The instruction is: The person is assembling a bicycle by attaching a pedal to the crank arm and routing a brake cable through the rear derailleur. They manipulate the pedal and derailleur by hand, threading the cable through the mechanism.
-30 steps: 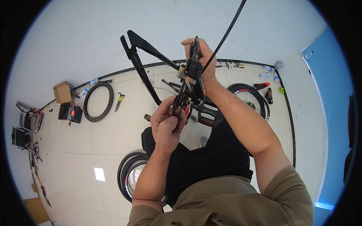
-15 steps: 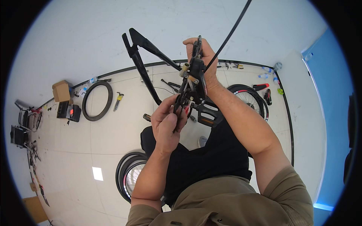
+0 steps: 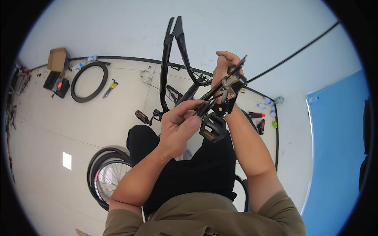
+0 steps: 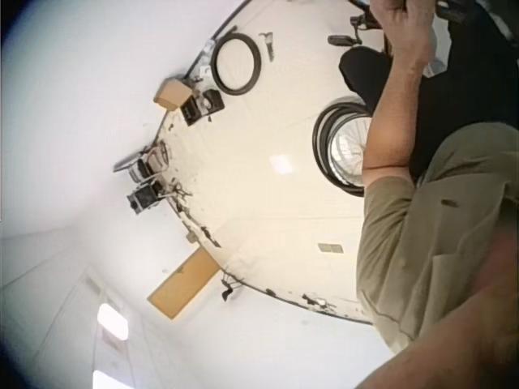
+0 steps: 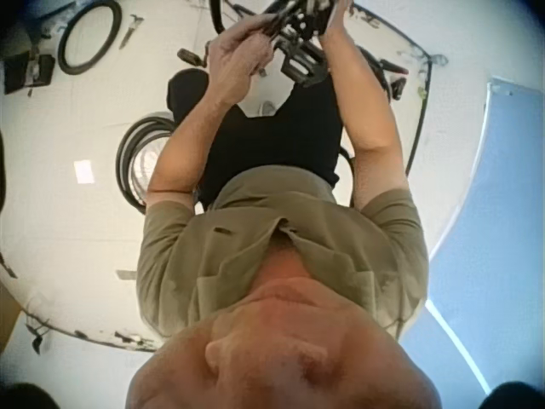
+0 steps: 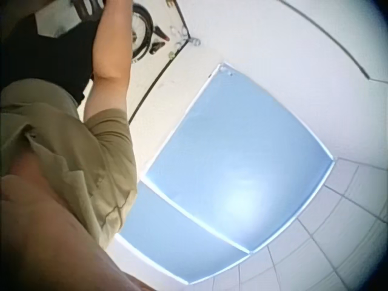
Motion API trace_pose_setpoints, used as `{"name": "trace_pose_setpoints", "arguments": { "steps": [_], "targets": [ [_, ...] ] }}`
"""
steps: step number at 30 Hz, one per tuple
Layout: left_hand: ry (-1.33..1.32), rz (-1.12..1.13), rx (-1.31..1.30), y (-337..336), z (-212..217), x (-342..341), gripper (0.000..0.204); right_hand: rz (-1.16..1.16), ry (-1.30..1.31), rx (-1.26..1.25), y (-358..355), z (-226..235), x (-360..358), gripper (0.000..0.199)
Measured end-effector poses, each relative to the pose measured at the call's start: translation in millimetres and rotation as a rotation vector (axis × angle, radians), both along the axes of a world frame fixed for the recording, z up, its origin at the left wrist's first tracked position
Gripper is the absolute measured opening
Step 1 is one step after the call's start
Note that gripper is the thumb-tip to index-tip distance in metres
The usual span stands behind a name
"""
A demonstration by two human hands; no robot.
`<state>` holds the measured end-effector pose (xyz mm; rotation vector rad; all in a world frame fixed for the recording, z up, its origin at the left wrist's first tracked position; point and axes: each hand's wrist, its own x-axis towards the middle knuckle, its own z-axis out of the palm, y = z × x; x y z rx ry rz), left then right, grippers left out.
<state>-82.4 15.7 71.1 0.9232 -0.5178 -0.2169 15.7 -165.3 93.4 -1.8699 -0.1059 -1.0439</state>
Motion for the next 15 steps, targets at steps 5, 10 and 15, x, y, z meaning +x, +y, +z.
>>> {"name": "trace_pose_setpoints", "arguments": {
  "steps": [5,10,15],
  "targets": [
    [0.052,0.014,0.024,0.3,8.3,-4.1,0.040,0.029,0.039,0.169,5.4,5.6,-4.1,0.008],
    [-0.029,0.014,0.003,-3.2,12.4,-5.8,0.042,0.016,0.070,0.155,1.8,11.4,-8.0,0.009],
    [0.058,-0.012,0.061,-2.4,26.9,-8.6,0.038,0.025,0.132,0.165,8.2,21.4,-19.9,0.015]
  ]
}}
